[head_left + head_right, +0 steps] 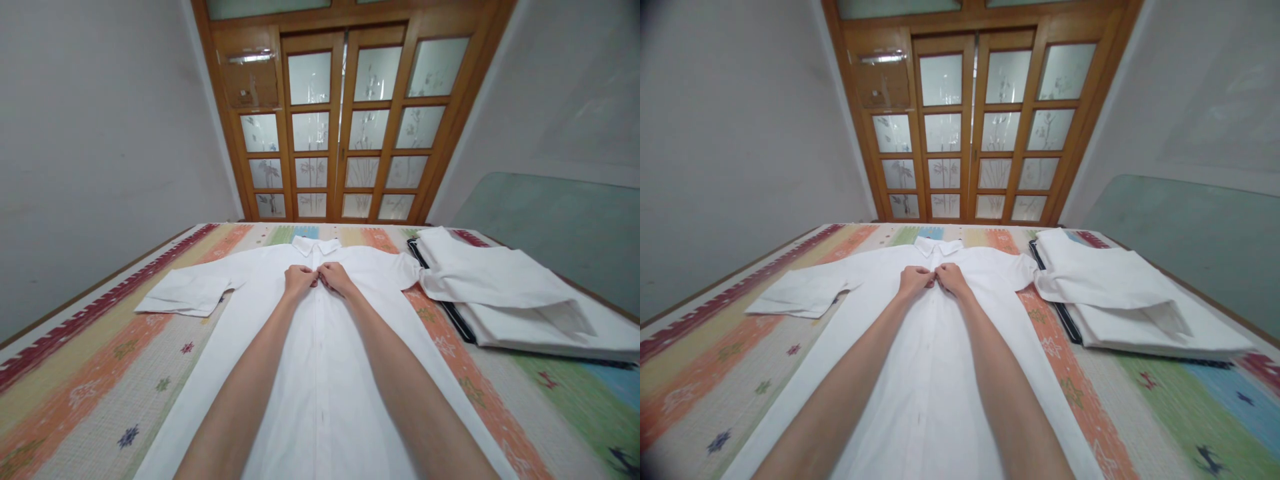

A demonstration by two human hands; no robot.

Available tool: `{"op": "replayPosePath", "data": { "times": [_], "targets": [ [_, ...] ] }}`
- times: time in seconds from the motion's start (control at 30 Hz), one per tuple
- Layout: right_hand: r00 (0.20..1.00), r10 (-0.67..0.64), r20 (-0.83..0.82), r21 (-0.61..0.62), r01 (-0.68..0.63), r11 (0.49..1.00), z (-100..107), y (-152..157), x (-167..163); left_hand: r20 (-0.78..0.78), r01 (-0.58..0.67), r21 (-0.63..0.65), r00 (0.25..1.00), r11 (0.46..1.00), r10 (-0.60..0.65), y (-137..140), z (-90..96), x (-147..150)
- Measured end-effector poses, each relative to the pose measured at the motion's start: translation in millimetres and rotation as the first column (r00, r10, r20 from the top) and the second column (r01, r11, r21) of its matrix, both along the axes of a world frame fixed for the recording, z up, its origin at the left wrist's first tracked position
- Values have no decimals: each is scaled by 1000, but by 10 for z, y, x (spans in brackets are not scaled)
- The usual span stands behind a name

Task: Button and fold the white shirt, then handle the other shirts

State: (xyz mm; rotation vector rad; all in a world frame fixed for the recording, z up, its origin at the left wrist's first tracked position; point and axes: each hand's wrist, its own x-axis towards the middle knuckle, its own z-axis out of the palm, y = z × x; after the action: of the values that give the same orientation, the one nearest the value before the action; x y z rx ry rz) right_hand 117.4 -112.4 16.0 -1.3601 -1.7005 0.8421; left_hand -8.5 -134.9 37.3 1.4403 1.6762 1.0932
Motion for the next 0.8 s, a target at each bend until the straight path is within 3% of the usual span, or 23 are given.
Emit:
{"op": "replayPosePath", "data": {
  "times": [0.47,0.8],
  "targets": [
    [999,-45,-24,-55,44,998,29,4,-30,19,39,87,999,995,-41,77,-149,11],
    [999,-27,-21,-84,26,996,51,9,-18,-97,50,211,995,976,-30,109,-176,-22]
  ]
}}
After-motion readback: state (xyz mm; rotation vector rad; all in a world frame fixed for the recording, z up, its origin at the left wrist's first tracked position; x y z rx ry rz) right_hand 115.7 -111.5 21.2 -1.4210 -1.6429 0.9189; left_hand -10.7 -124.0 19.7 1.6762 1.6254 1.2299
